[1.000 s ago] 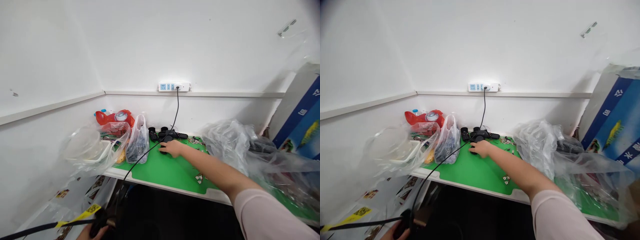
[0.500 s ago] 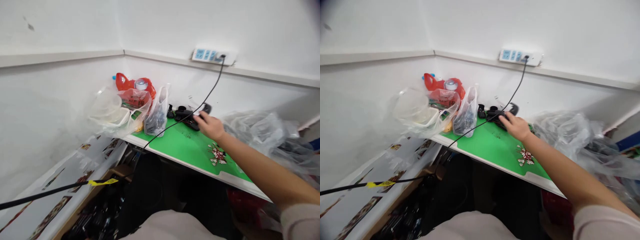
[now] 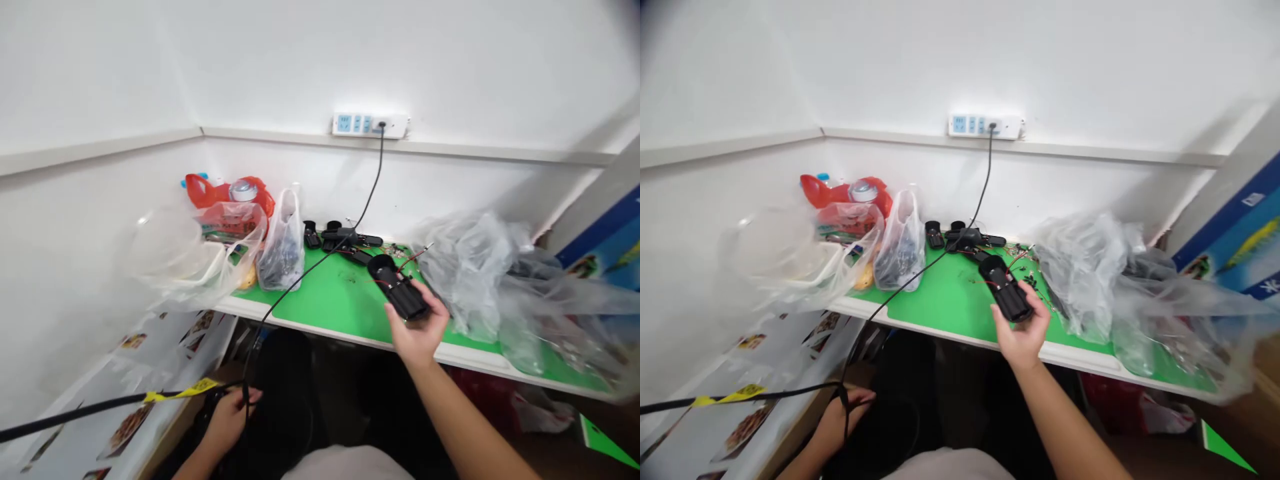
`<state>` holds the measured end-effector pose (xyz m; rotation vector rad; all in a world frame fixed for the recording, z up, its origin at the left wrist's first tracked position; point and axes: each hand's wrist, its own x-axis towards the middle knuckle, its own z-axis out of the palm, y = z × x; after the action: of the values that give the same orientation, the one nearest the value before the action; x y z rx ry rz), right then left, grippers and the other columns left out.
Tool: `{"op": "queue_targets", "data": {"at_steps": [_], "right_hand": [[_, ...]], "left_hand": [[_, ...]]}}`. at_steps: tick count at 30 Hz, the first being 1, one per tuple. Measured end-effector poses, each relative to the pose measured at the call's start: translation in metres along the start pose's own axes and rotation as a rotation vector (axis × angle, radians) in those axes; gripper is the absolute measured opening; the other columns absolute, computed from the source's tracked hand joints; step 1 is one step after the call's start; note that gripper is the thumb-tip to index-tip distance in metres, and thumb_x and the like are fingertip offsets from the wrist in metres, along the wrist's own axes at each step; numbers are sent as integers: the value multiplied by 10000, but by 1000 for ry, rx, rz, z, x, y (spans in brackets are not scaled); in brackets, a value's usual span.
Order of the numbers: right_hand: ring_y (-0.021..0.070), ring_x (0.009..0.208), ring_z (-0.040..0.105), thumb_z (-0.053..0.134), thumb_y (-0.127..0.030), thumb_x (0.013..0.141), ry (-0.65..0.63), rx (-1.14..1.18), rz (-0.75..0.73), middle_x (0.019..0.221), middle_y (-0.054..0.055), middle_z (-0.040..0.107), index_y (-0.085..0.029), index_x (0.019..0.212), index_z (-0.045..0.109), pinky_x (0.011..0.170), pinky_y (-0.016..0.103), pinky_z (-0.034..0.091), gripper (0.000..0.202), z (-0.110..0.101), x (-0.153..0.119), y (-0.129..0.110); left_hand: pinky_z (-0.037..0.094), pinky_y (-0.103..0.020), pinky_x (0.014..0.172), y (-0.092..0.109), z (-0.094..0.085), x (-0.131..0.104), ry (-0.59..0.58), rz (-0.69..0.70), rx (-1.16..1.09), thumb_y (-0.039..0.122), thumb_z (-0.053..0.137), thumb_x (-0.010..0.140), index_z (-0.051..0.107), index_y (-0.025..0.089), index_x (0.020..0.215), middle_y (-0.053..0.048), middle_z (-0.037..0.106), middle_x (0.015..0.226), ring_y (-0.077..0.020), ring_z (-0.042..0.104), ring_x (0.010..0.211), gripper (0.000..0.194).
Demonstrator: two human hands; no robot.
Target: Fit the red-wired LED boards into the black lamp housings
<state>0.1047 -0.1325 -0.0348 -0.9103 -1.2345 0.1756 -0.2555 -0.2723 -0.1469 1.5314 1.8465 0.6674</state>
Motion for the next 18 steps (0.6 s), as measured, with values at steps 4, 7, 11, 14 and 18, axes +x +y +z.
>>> {"op": "queue_targets", "data": {"at_steps": [4, 7, 11, 14, 18], "right_hand": [[281, 1319, 417, 651, -254, 814, 46, 124, 102, 1387, 172, 402, -293, 1252, 284, 1027, 588, 383, 573, 12, -19, -24], [278, 1342, 381, 634, -267, 828, 59, 163, 128, 1389, 187, 378, -294, 1233, 257, 1030, 603, 371, 554, 15, -24, -29], [284, 1352, 369, 625, -305, 831, 28, 143, 153, 1415, 198, 344, -298, 1201, 242, 1036, 627, 348, 532, 21, -31, -22], [282, 1366, 356, 617, -271, 831, -9, 94, 115, 1441, 178, 343, -291, 1176, 303, 1057, 610, 338, 467, 22, -34, -9], [286, 1354, 378, 608, -242, 826, -120, -20, 67, 1441, 161, 396, -250, 1177, 428, 1069, 559, 350, 395, 8, -28, 12]], "left_hand": [[433, -255, 605, 116, 14, 42, -313, 398, -116, 470, 492, 866, 635, 167, 584, -25, 563, 583, -133, 535, 583, 438], [434, -248, 512, 181, 35, 70, -422, 316, -495, 507, 512, 860, 675, 137, 807, -50, 621, 658, -126, 558, 528, 408], [521, -382, 831, 251, 71, 98, -505, 285, -1076, 479, 593, 821, 589, 172, 1166, -133, 650, 1143, -235, 638, 1010, 462], [475, -410, 951, 292, 90, 114, -525, 262, -1217, 391, 662, 776, 579, 182, 1144, -107, 653, 1170, -240, 621, 1076, 431], [503, -427, 901, 318, 99, 141, -571, 276, -1265, 320, 653, 771, 552, 169, 1100, -108, 665, 1127, -247, 654, 1006, 376]]}}
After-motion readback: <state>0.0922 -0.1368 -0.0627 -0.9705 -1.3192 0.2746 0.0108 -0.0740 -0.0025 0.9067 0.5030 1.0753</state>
